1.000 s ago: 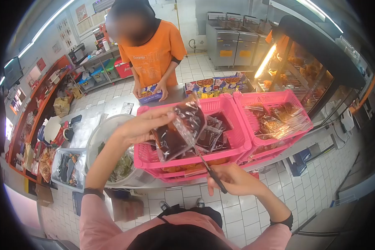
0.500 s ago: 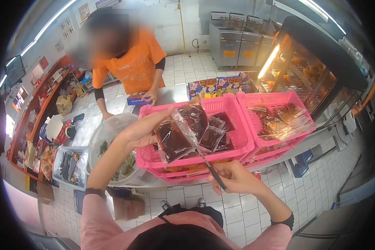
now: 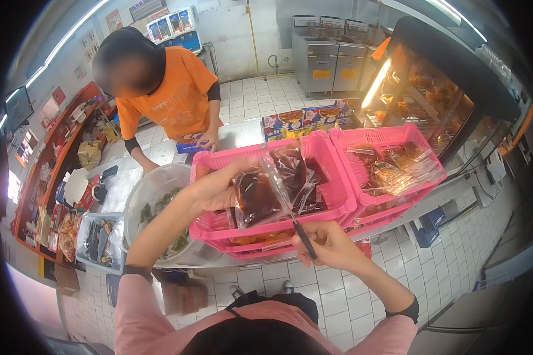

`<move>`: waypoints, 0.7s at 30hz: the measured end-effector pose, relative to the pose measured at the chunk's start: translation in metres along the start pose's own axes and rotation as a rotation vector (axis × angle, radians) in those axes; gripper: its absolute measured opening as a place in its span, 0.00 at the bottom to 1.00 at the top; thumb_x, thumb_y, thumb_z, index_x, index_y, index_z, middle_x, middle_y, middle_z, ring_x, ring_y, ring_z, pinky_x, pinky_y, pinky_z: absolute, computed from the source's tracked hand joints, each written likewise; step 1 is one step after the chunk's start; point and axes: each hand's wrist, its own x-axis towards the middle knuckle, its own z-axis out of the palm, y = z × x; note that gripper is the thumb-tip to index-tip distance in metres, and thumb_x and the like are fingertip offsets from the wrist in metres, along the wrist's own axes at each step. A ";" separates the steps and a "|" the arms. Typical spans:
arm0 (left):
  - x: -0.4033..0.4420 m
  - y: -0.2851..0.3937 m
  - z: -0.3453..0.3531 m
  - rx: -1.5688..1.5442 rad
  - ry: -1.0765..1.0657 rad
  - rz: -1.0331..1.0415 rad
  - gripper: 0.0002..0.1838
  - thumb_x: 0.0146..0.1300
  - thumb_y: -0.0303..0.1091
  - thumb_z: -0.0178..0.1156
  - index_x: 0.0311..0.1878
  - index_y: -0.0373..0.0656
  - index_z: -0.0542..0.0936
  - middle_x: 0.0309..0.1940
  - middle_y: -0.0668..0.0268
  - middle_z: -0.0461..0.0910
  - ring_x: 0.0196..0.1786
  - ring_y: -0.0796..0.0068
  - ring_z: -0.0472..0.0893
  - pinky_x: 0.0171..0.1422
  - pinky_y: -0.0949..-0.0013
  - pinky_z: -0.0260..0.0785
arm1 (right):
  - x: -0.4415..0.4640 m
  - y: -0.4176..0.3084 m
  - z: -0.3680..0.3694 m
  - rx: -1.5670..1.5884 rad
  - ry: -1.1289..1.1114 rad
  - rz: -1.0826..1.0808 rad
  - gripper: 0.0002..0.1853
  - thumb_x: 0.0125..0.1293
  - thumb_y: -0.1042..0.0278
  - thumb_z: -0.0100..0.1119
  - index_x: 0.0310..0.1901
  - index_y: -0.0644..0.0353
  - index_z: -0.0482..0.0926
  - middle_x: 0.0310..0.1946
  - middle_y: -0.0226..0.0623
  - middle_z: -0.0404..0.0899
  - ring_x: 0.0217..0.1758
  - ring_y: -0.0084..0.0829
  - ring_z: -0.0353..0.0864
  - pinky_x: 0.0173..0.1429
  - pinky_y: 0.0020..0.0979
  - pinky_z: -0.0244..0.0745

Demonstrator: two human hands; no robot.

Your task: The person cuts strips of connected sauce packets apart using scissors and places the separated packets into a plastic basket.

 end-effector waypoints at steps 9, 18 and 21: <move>0.030 0.015 0.000 0.044 -0.257 -0.005 0.23 0.55 0.29 0.44 0.56 0.35 0.64 0.49 0.61 0.72 0.39 0.85 0.76 0.33 0.80 0.73 | 0.014 -0.017 -0.009 0.007 0.236 -0.058 0.21 0.63 0.51 0.48 0.20 0.59 0.68 0.09 0.28 0.65 0.10 0.14 0.59 0.13 0.19 0.48; 0.030 0.038 -0.021 1.323 -0.016 0.636 0.23 0.54 0.37 0.56 0.53 0.41 0.67 0.47 0.59 0.69 0.49 0.62 0.70 0.56 0.65 0.62 | -0.021 -0.009 -0.041 0.067 0.336 -0.263 0.26 0.57 0.40 0.50 0.24 0.60 0.65 0.10 0.32 0.66 0.09 0.17 0.59 0.13 0.19 0.49; 0.020 0.020 -0.031 1.383 -0.367 0.518 0.22 0.50 0.34 0.59 0.50 0.43 0.69 0.41 0.60 0.70 0.45 0.62 0.72 0.51 0.67 0.65 | -0.038 -0.002 -0.043 -0.051 0.364 -0.276 0.30 0.53 0.34 0.46 0.22 0.60 0.61 0.07 0.31 0.60 0.06 0.17 0.58 0.09 0.18 0.44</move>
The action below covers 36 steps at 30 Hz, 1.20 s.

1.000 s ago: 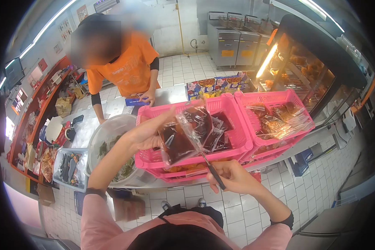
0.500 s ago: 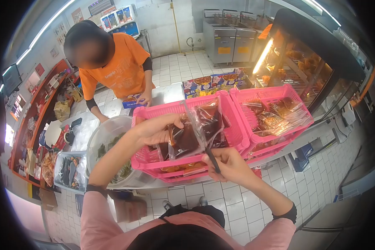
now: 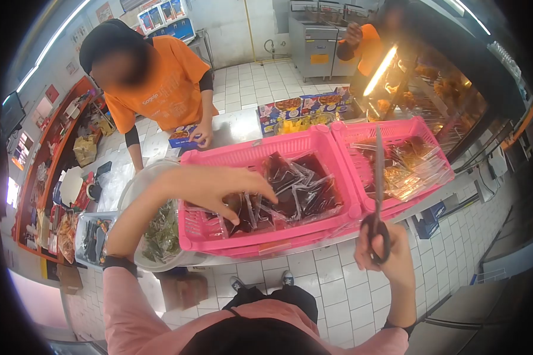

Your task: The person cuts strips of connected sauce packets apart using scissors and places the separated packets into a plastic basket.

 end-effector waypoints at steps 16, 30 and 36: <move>0.012 -0.003 -0.007 0.159 0.505 -0.114 0.25 0.53 0.45 0.57 0.46 0.36 0.66 0.40 0.58 0.70 0.45 0.61 0.73 0.46 0.62 0.65 | -0.055 0.030 -0.017 0.054 0.260 0.027 0.29 0.56 0.36 0.44 0.23 0.60 0.59 0.08 0.28 0.57 0.04 0.18 0.57 0.07 0.18 0.45; -0.040 -0.025 -0.010 0.140 0.293 -0.409 0.17 0.53 0.36 0.58 0.41 0.40 0.64 0.30 0.56 0.73 0.37 0.52 0.74 0.39 0.59 0.65 | -0.026 0.026 0.025 0.069 -0.045 0.153 0.26 0.51 0.47 0.61 0.27 0.68 0.69 0.14 0.39 0.72 0.10 0.19 0.64 0.15 0.21 0.59; -0.008 0.003 -0.016 -0.601 0.409 -0.376 0.13 0.59 0.37 0.54 0.43 0.42 0.68 0.29 0.57 0.76 0.28 0.56 0.77 0.36 0.62 0.67 | -0.022 0.026 0.038 0.049 -0.092 0.113 0.26 0.53 0.47 0.58 0.27 0.68 0.68 0.14 0.38 0.72 0.11 0.19 0.65 0.15 0.20 0.58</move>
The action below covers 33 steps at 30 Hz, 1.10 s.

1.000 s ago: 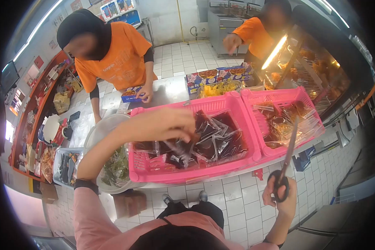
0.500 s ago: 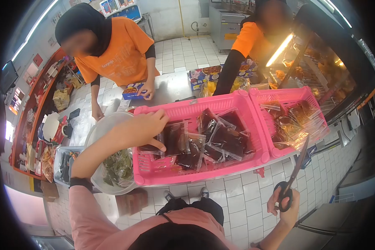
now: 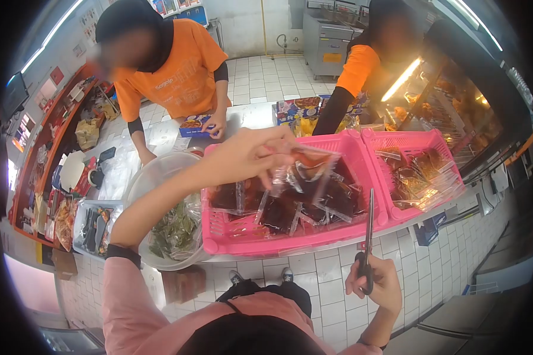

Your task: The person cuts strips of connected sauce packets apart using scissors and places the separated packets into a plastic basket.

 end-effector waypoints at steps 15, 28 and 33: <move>-0.026 -0.028 -0.030 0.647 -0.111 -0.243 0.18 0.57 0.48 0.55 0.39 0.41 0.71 0.28 0.56 0.75 0.36 0.67 0.74 0.42 0.66 0.62 | 0.015 0.002 0.040 0.028 -0.421 0.138 0.17 0.60 0.54 0.53 0.32 0.64 0.70 0.19 0.33 0.75 0.19 0.19 0.70 0.25 0.21 0.65; -0.036 0.020 -0.021 0.442 0.187 0.304 0.11 0.64 0.40 0.47 0.38 0.42 0.71 0.26 0.73 0.75 0.24 0.88 0.67 0.28 0.81 0.60 | 0.054 -0.017 0.070 -0.129 -0.424 0.078 0.07 0.60 0.71 0.52 0.31 0.66 0.69 0.19 0.32 0.73 0.20 0.18 0.71 0.24 0.21 0.65; -0.024 0.016 -0.012 0.062 0.132 0.118 0.12 0.65 0.43 0.45 0.37 0.44 0.69 0.29 0.71 0.77 0.16 0.85 0.66 0.19 0.79 0.59 | 0.058 -0.026 0.070 0.021 -0.382 0.025 0.08 0.61 0.70 0.50 0.30 0.66 0.68 0.18 0.31 0.69 0.23 0.18 0.69 0.28 0.20 0.64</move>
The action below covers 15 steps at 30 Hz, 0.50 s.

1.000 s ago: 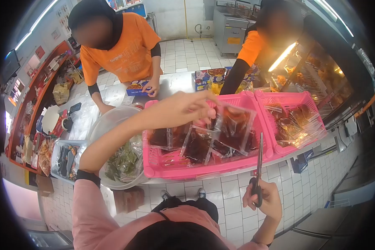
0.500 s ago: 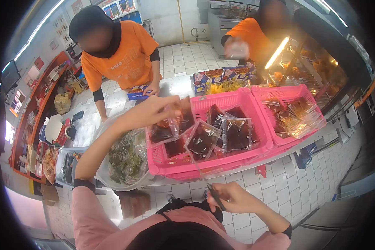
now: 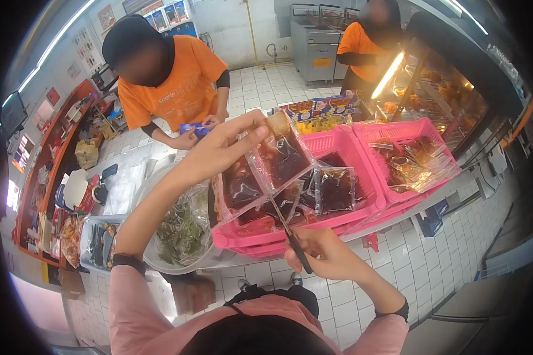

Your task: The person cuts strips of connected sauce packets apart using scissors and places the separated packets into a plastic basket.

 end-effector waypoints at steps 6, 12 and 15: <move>0.010 -0.006 0.002 -0.102 -0.095 -0.057 0.13 0.65 0.43 0.45 0.40 0.43 0.69 0.32 0.70 0.77 0.20 0.85 0.69 0.24 0.80 0.61 | -0.005 0.008 -0.006 0.062 0.024 0.020 0.11 0.63 0.64 0.50 0.30 0.65 0.69 0.17 0.29 0.68 0.21 0.17 0.66 0.25 0.20 0.59; 0.018 -0.029 -0.013 -0.119 -0.205 -0.086 0.22 0.64 0.42 0.47 0.56 0.37 0.65 0.40 0.69 0.72 0.42 0.84 0.69 0.48 0.79 0.61 | -0.013 0.025 -0.008 0.156 0.063 0.046 0.25 0.57 0.43 0.51 0.34 0.62 0.66 0.17 0.29 0.65 0.18 0.17 0.60 0.19 0.19 0.50; 0.016 -0.040 -0.018 -0.115 -0.358 -0.095 0.24 0.64 0.42 0.48 0.58 0.36 0.63 0.42 0.69 0.71 0.45 0.83 0.67 0.51 0.79 0.59 | -0.015 0.027 -0.008 0.137 0.076 0.058 0.27 0.56 0.39 0.50 0.34 0.61 0.67 0.17 0.29 0.65 0.18 0.17 0.60 0.19 0.18 0.50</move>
